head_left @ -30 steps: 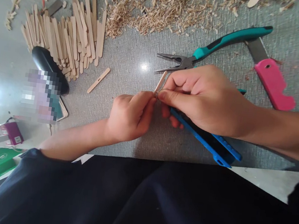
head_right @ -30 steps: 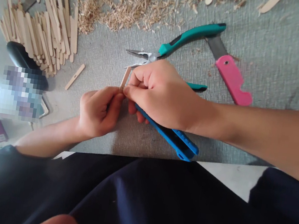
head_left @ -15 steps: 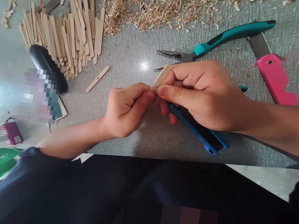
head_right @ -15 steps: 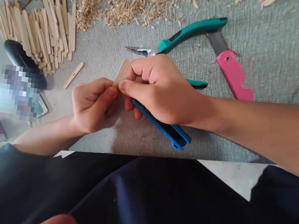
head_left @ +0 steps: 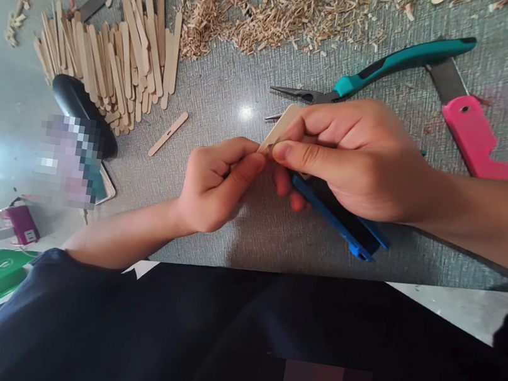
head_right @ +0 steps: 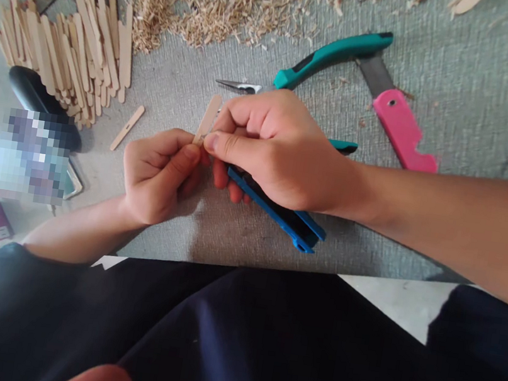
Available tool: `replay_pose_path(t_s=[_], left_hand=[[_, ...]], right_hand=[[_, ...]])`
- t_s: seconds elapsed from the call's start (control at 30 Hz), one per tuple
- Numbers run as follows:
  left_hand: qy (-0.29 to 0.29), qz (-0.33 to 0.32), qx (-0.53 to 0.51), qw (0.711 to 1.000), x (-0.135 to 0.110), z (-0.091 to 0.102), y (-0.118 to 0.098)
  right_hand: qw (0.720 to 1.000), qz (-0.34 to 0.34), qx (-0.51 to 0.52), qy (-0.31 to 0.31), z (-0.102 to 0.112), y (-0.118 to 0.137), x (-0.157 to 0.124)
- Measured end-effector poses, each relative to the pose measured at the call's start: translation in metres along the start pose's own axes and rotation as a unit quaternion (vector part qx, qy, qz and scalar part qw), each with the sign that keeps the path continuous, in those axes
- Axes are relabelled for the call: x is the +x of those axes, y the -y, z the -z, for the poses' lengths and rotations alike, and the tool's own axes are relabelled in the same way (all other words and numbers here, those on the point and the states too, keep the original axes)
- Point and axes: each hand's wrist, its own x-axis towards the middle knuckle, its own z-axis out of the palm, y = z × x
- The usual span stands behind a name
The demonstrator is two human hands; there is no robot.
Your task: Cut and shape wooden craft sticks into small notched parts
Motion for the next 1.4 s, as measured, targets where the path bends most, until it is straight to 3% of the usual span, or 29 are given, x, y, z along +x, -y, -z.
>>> replay_pose_path(t_s=[0.43, 0.67, 0.87, 0.97, 1.1, 1.2, 1.3, 1.4], left_hand=[[-0.032, -0.006, 0.051, 0.998, -0.004, -0.002, 0.000], [-0.057, -0.014, 0.066, 0.996, -0.004, -0.006, 0.001], [-0.059, -0.089, 0.062, 0.992, 0.000, -0.005, -0.004], [-0.063, -0.113, 0.034, 0.991, 0.001, -0.007, -0.007], [-0.108, -0.106, 0.071, 0.986, -0.002, -0.010, -0.004], [-0.136, -0.115, 0.107, 0.978, -0.001, -0.011, -0.001], [-0.112, -0.155, 0.109, 0.975, 0.003, -0.009, -0.001], [-0.085, -0.177, 0.106, 0.975, 0.006, -0.006, -0.003]], right_hand=[[0.998, 0.038, -0.043, -0.017, -0.002, 0.002, -0.001], [0.994, 0.062, -0.052, -0.067, -0.009, -0.002, -0.003], [0.983, 0.071, -0.148, -0.082, -0.007, 0.000, -0.004], [0.985, 0.076, -0.140, -0.070, -0.004, -0.001, -0.002], [0.988, 0.069, -0.124, -0.053, -0.004, -0.005, -0.001], [0.971, 0.122, -0.195, -0.063, -0.004, -0.009, -0.003], [0.940, 0.195, -0.273, -0.055, -0.002, -0.012, -0.005], [0.936, 0.202, -0.285, -0.037, 0.001, -0.013, -0.006]])
